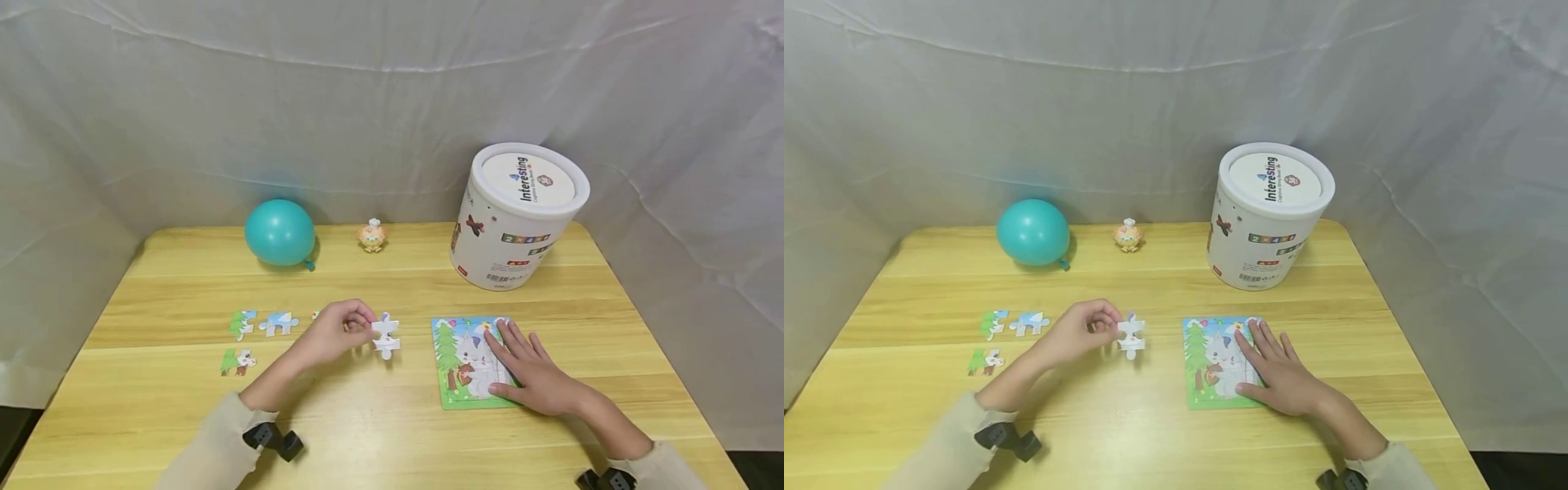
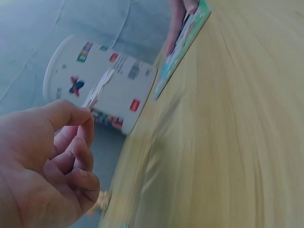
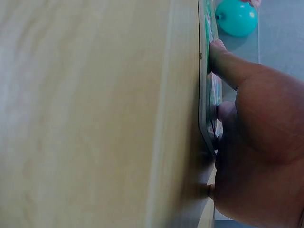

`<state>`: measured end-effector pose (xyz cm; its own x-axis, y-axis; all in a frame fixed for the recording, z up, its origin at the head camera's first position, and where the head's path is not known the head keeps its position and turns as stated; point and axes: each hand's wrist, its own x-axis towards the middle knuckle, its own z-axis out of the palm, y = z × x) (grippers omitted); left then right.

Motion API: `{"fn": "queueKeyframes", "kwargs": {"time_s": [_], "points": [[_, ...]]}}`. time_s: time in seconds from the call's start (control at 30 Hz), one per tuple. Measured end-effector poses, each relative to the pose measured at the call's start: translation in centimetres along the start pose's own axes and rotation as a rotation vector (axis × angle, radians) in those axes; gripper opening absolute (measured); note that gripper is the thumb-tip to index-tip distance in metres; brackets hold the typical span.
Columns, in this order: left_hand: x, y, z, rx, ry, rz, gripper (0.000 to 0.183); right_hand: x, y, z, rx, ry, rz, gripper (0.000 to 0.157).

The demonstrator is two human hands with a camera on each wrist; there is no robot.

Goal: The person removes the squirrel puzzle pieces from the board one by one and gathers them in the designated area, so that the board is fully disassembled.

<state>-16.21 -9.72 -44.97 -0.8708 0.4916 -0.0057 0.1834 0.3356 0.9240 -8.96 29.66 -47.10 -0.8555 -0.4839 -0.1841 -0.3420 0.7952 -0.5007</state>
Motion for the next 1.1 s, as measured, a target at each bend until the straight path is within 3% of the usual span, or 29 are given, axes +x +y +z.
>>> {"fn": "queueKeyframes", "kwargs": {"time_s": [0.3,0.8,1.1], "points": [[-2.4,-1.2,-3.0,0.008,0.038,-0.051,0.014,0.0,0.0,-0.1,0.004,-0.008,0.004,0.090],[-6.5,-3.8,-7.5,0.065,0.073,-0.053,0.013,0.0,0.1,0.1,0.005,-0.006,0.002,0.090],[-9.6,-4.8,-10.6,0.078,0.069,-0.142,0.019,-0.1,0.2,0.1,0.002,0.005,-0.015,0.089]]}}
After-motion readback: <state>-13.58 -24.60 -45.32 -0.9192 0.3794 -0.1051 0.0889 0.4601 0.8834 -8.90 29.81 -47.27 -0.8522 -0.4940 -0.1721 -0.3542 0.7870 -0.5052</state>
